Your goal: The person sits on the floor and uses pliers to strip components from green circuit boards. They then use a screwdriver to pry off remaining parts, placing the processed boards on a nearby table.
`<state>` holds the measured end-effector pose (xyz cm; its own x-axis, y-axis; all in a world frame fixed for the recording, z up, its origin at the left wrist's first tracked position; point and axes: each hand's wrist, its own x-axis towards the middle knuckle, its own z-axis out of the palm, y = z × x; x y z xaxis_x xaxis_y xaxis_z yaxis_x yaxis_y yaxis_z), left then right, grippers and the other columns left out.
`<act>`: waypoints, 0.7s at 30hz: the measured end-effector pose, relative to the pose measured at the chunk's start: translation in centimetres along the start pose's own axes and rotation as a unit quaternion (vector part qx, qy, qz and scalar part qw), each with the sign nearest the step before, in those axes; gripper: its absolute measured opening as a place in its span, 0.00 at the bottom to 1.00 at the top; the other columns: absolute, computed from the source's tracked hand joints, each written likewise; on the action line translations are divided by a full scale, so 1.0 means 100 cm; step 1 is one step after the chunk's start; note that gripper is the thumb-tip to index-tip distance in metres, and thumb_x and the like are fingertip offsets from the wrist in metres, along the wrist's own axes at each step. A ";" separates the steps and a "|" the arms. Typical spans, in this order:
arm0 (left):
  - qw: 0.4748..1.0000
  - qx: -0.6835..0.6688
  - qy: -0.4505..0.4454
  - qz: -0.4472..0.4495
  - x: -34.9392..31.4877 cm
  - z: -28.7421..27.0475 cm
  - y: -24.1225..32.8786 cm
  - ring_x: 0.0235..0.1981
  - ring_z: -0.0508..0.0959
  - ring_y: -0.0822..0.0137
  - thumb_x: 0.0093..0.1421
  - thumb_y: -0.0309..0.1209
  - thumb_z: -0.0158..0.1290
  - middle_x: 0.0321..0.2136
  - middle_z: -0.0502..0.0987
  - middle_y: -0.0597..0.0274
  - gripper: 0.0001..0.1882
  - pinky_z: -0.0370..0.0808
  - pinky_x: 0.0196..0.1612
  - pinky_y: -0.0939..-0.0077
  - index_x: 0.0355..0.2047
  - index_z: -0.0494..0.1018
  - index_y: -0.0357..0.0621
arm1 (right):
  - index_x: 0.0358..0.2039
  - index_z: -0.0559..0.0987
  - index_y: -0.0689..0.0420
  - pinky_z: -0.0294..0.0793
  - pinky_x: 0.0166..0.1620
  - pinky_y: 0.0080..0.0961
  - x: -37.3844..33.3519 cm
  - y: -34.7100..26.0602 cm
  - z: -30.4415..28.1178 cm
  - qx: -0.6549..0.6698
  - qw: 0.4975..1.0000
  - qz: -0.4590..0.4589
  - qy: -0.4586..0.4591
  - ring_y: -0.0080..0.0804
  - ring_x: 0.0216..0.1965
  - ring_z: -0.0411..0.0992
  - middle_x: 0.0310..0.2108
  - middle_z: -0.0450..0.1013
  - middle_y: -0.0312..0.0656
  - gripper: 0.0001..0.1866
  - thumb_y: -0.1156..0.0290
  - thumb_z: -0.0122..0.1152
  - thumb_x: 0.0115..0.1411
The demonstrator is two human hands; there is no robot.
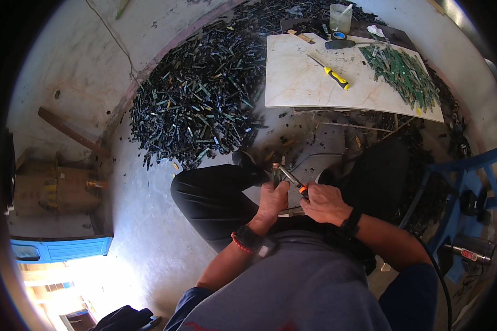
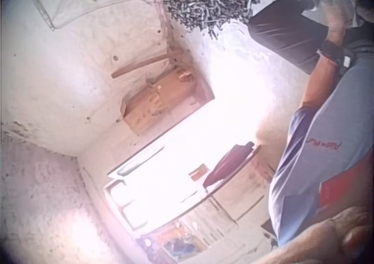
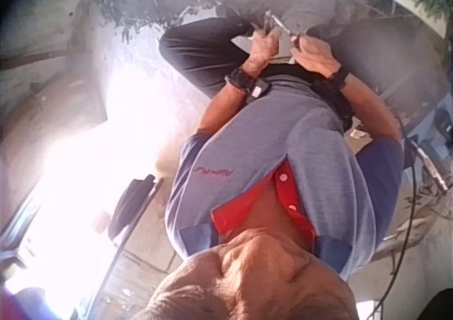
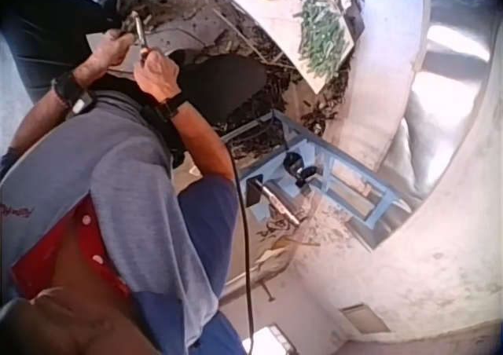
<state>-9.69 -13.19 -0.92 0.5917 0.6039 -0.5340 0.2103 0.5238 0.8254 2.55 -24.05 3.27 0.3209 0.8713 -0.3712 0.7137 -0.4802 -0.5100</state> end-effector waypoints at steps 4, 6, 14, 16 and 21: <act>0.999 0.031 0.002 0.030 0.002 -0.002 -0.003 0.11 0.60 0.79 0.56 0.31 0.48 0.09 0.61 0.72 0.16 0.55 0.13 0.76 0.13 0.63 0.42 | 0.32 0.72 0.64 0.73 0.37 0.42 0.003 0.004 0.001 0.023 0.999 0.004 -0.026 0.52 0.31 0.74 0.25 0.74 0.52 0.16 0.61 0.51 0.55; 0.999 0.032 0.003 0.034 0.004 -0.003 -0.005 0.11 0.60 0.79 0.56 0.31 0.48 0.09 0.61 0.72 0.16 0.55 0.13 0.76 0.13 0.62 0.41 | 0.32 0.72 0.64 0.73 0.38 0.43 0.003 -0.001 -0.007 0.012 0.999 0.004 -0.042 0.52 0.32 0.74 0.26 0.74 0.53 0.16 0.61 0.51 0.55; 0.999 0.018 0.005 0.039 0.004 -0.006 -0.006 0.11 0.59 0.79 0.56 0.30 0.47 0.09 0.60 0.72 0.16 0.54 0.13 0.76 0.12 0.61 0.42 | 0.32 0.71 0.66 0.71 0.36 0.42 0.008 0.006 0.000 0.115 0.992 -0.020 -0.048 0.55 0.32 0.73 0.26 0.72 0.57 0.15 0.65 0.51 0.56; 1.000 0.002 -0.005 0.023 0.004 -0.007 -0.006 0.11 0.59 0.79 0.56 0.29 0.47 0.09 0.60 0.72 0.16 0.53 0.13 0.76 0.12 0.62 0.43 | 0.31 0.71 0.67 0.70 0.35 0.42 0.008 0.004 0.002 0.146 0.988 -0.029 -0.037 0.55 0.32 0.72 0.26 0.72 0.58 0.14 0.66 0.51 0.56; 0.992 -0.088 -0.073 -0.056 -0.005 -0.006 0.013 0.09 0.57 0.78 0.57 0.29 0.47 0.09 0.60 0.72 0.16 0.51 0.12 0.79 0.13 0.61 0.48 | 0.27 0.69 0.68 0.69 0.32 0.38 0.011 0.012 0.002 0.204 0.975 -0.086 -0.019 0.50 0.26 0.71 0.22 0.68 0.57 0.11 0.70 0.50 0.54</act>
<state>-10.21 -12.49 0.29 0.6810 0.4503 -0.5774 0.1495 0.6864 0.7116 3.61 -23.68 2.10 0.1892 0.9420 -0.2774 0.4452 -0.3340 -0.8308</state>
